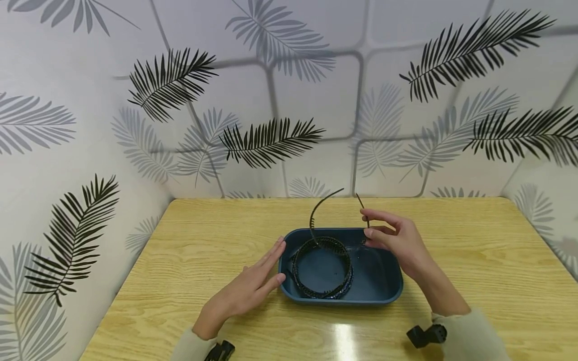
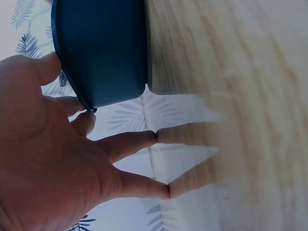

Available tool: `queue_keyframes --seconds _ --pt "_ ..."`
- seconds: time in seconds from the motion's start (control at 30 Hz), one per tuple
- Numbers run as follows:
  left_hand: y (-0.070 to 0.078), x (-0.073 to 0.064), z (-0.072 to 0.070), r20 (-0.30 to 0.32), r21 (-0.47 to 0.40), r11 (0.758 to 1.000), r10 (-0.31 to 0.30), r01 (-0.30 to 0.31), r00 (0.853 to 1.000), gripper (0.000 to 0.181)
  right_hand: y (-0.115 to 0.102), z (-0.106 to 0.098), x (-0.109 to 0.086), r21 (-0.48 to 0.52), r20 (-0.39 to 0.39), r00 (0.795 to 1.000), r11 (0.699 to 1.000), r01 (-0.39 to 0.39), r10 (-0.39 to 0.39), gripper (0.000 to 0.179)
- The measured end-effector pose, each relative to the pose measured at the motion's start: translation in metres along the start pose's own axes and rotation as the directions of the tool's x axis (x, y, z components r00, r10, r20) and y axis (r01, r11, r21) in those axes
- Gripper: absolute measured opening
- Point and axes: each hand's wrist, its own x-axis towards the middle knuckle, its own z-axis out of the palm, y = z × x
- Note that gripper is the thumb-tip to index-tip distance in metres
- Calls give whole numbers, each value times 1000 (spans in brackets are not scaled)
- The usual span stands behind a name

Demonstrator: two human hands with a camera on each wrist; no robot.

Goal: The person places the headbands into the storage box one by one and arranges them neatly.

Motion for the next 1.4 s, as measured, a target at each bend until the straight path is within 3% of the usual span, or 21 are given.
queue_keyframes --seconds 0.97,1.4 --pt "3 -1 -1 -1 4 1000 -14 14 1000 69 9 13 -8 -13 15 1000 1000 -15 15 45" --pt "3 0 -2 1 -4 1000 -15 15 1000 70 11 18 -10 -6 81 996 999 -41 42 45"
